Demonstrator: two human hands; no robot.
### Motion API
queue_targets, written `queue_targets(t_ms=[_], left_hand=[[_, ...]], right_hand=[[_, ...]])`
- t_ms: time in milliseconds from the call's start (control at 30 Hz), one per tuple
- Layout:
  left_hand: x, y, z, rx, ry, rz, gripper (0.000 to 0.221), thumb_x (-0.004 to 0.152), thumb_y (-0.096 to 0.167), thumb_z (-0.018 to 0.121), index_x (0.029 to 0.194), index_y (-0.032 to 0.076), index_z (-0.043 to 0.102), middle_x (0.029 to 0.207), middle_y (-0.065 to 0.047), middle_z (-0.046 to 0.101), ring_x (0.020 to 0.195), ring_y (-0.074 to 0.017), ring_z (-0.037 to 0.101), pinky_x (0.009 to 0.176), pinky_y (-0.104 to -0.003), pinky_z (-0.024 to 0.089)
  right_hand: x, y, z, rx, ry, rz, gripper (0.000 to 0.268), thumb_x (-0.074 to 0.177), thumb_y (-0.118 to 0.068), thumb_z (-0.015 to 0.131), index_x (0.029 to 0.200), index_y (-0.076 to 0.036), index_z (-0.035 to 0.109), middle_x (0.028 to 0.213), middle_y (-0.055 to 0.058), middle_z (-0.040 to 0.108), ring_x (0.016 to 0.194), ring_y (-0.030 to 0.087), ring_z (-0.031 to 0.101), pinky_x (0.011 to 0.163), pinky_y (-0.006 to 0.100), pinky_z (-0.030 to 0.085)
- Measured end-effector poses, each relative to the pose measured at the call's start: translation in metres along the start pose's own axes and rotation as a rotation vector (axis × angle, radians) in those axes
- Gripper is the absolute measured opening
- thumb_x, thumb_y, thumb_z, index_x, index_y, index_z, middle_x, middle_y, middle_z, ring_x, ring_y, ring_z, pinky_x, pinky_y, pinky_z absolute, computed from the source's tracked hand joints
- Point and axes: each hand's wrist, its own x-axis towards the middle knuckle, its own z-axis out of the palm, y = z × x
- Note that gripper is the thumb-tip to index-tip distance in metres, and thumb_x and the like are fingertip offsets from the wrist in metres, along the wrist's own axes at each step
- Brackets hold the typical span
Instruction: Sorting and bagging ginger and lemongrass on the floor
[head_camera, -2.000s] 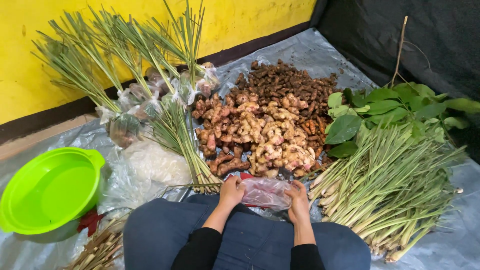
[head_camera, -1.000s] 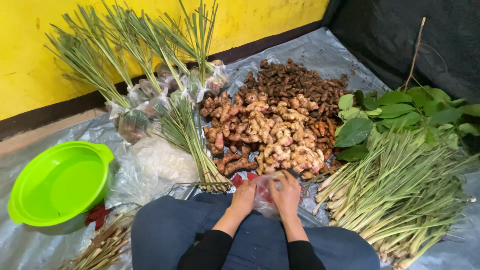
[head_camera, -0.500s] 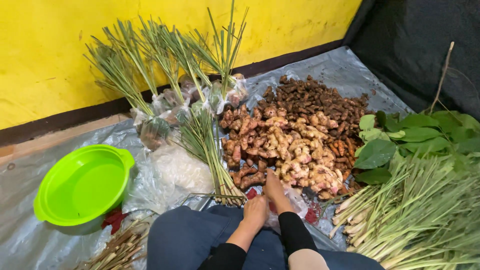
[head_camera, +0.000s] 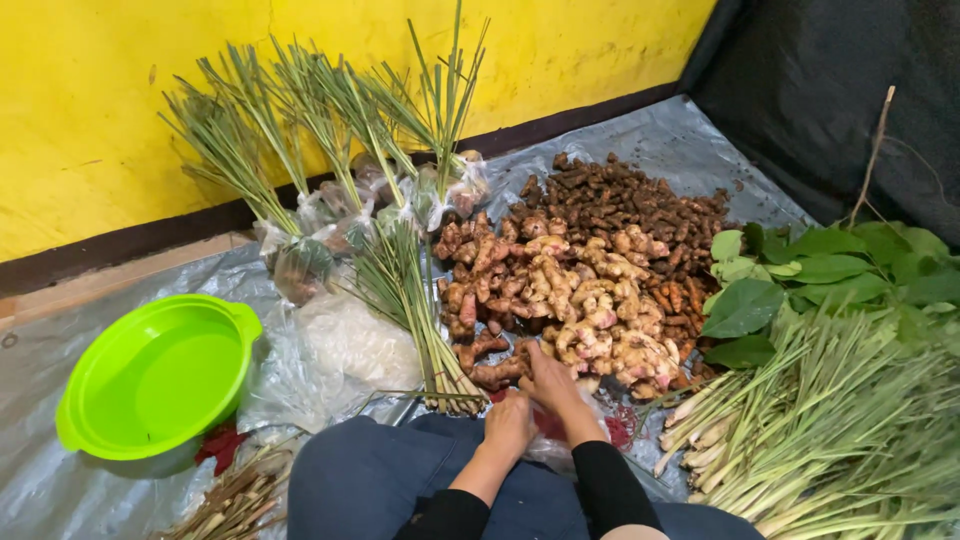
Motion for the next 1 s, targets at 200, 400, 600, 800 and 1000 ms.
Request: queue_targets(t_ms=[200,400,600,800,1000], left_hand=[[-0.011,0.013,-0.028,-0.070,-0.082,-0.034,0.056,0.073,0.015,0.084,0.117,0.005,0.050,0.112,-0.016,0.049,0.090,-0.0523,0.065,0.069,-0.065,0.053],[-0.009,0.003,-0.019,-0.131,-0.014,0.007,0.063,0.066,0.010,0.089,0.113,0.004,0.048,0.117,-0.019,0.048,0.090,-0.0539,0.066,0.071,-0.065,0.052],[-0.012,0.024,-0.074,-0.341,-0.141,-0.082,0.067,0.076,0.009,0.081,0.134,0.001,0.048,0.131,-0.019,0.051,0.110,-0.0593,0.064,0.095,-0.065,0.055],[-0.027,0.045,-0.116,-0.459,-0.043,0.046,0.064,0.080,0.012,0.075,0.138,0.000,0.050,0.130,-0.025,0.055,0.122,-0.0542,0.059,0.100,-0.063,0.052],[-0.023,0.036,-0.105,-0.434,-0.061,0.066,0.076,0.077,0.009,0.072,0.148,0.006,0.045,0.148,-0.018,0.048,0.134,-0.0454,0.053,0.105,-0.059,0.049]], right_hand=[[-0.022,-0.032,-0.049,0.183,0.064,-0.040,0.058,0.084,-0.019,0.063,0.137,-0.014,0.039,0.082,0.017,0.057,0.072,0.041,0.059,0.060,0.049,0.041],[-0.037,-0.048,-0.081,0.824,0.177,0.271,0.045,0.093,-0.014,0.068,0.135,-0.019,0.053,0.108,0.013,0.073,0.052,0.009,0.044,0.050,0.026,0.038],[-0.085,-0.036,-0.090,1.323,0.417,0.288,0.050,0.090,-0.004,0.063,0.140,0.000,0.059,0.091,0.010,0.068,0.075,0.014,0.066,0.061,0.026,0.056],[-0.133,0.034,-0.054,1.538,0.332,0.375,0.044,0.085,0.000,0.065,0.128,0.005,0.068,0.067,0.020,0.060,0.051,0.024,0.060,0.040,0.030,0.046],[-0.140,0.022,-0.076,0.990,0.164,0.452,0.037,0.083,-0.008,0.075,0.118,0.005,0.077,0.067,0.024,0.075,0.052,0.027,0.071,0.042,0.034,0.051]])
